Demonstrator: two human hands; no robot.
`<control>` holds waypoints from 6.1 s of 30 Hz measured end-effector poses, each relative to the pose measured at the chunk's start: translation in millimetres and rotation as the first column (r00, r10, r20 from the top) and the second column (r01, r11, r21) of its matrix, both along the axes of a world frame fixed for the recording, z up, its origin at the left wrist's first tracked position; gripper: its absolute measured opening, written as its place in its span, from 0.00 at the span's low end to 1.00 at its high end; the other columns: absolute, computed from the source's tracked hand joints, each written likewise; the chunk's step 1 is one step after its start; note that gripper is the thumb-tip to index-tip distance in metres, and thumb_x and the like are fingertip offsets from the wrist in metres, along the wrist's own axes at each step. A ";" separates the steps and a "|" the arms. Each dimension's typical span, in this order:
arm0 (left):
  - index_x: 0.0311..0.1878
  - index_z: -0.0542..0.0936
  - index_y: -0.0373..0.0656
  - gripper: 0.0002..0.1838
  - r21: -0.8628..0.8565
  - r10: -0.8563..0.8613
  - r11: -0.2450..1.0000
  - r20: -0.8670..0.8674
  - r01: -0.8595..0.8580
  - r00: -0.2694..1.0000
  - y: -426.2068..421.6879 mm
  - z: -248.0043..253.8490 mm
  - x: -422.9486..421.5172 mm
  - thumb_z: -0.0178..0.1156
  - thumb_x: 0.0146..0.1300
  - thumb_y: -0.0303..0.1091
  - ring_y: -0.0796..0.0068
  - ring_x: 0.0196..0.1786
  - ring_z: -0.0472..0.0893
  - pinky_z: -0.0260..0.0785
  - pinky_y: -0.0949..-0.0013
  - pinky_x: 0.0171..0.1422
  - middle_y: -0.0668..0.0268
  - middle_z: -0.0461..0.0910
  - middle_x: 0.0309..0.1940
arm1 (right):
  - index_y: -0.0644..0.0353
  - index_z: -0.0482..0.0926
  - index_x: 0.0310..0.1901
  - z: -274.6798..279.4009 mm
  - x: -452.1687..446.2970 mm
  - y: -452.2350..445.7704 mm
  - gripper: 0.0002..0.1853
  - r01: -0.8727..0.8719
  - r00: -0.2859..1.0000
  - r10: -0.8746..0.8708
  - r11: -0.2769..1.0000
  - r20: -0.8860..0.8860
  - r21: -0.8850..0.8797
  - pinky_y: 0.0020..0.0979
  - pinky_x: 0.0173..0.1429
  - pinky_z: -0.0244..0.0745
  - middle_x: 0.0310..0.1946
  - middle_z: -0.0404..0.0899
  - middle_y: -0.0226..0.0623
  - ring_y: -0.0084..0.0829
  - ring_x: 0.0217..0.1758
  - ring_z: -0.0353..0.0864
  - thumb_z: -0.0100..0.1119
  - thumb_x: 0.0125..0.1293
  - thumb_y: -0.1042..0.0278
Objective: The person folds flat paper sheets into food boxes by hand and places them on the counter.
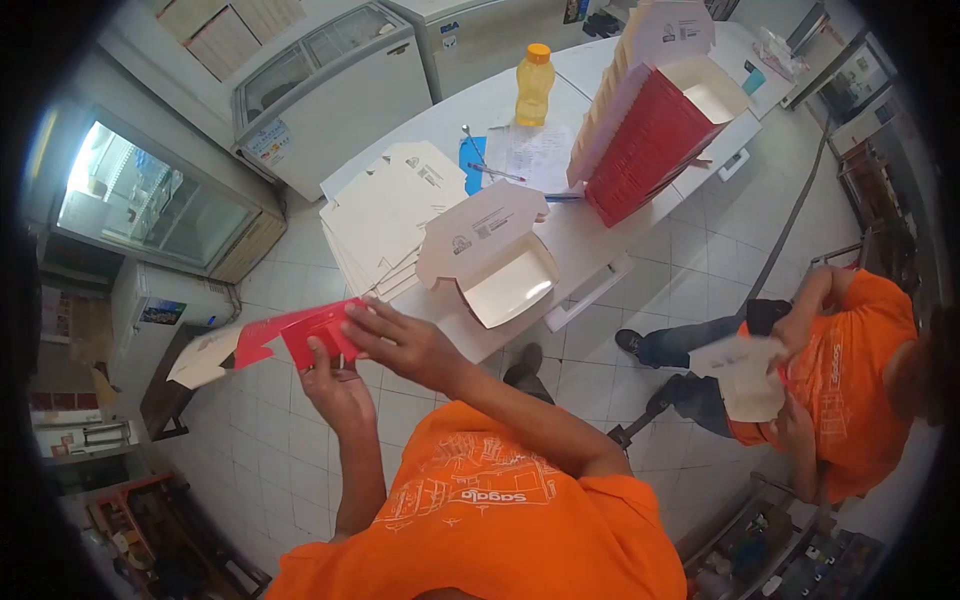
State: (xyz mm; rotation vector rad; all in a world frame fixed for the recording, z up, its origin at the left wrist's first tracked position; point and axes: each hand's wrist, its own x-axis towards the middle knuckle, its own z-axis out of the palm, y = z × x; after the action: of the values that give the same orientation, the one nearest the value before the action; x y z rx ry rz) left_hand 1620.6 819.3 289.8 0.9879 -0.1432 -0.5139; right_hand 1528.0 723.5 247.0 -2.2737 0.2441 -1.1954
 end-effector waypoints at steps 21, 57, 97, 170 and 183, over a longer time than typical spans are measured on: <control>0.63 0.70 0.33 0.23 0.079 -0.110 0.993 0.251 0.093 0.962 1.6 -8.4 -34.5 0.49 0.81 0.45 0.66 0.59 0.79 0.74 0.65 0.62 0.55 0.77 0.56 | 0.63 0.81 0.59 3.8 -7.8 20.6 0.25 -0.029 0.991 0.005 0.984 0.136 0.176 0.44 0.68 0.78 0.67 0.75 0.44 0.53 0.68 0.76 0.74 0.60 0.69; 0.72 0.60 0.40 0.21 0.678 -0.413 0.719 0.241 0.152 0.878 107.7 2.7 -28.7 0.46 0.81 0.34 0.79 0.37 0.85 0.75 0.78 0.41 0.55 0.86 0.38 | 0.55 0.85 0.45 9.5 -8.7 7.1 0.18 -0.574 0.646 0.733 0.650 -0.212 0.498 0.36 0.50 0.76 0.44 0.77 0.36 0.38 0.49 0.79 0.75 0.56 0.56; 0.50 0.82 0.34 0.16 0.156 -0.571 0.624 -0.578 0.766 0.583 109.6 -41.3 -25.1 0.58 0.75 0.40 0.77 0.33 0.81 0.72 0.72 0.37 0.66 0.85 0.39 | 0.52 0.87 0.41 24.0 -34.0 -20.9 0.10 -0.246 0.677 0.549 0.796 -0.490 0.553 0.38 0.54 0.72 0.36 0.83 0.35 0.41 0.46 0.77 0.70 0.60 0.59; 0.68 0.73 0.39 0.44 0.468 -0.850 0.471 0.015 0.748 0.526 65.3 -84.5 -10.5 0.77 0.43 0.27 0.63 0.61 0.78 0.71 0.58 0.66 0.60 0.80 0.58 | 0.62 0.62 0.71 -11.0 -55.5 -49.2 0.32 0.002 0.996 -0.078 0.420 0.034 0.907 0.35 0.62 0.73 0.55 0.76 0.45 0.35 0.56 0.78 0.54 0.78 0.47; 0.68 0.73 0.44 0.43 0.605 -0.805 0.555 0.564 0.571 0.184 -53.2 -187.6 -47.2 0.80 0.51 0.49 0.53 0.72 0.69 0.67 0.50 0.71 0.58 0.73 0.68 | 0.61 0.81 0.57 -69.3 -132.7 -61.9 0.20 0.319 0.947 -0.058 0.252 -0.315 0.914 0.29 0.55 0.74 0.45 0.85 0.33 0.24 0.49 0.81 0.65 0.72 0.56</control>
State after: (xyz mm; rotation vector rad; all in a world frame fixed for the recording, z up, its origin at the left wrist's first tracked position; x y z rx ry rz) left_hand 1573.4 766.1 102.2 1.3515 -1.5226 -0.9109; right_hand 1395.3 661.6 177.7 -1.2097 1.0634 -0.5331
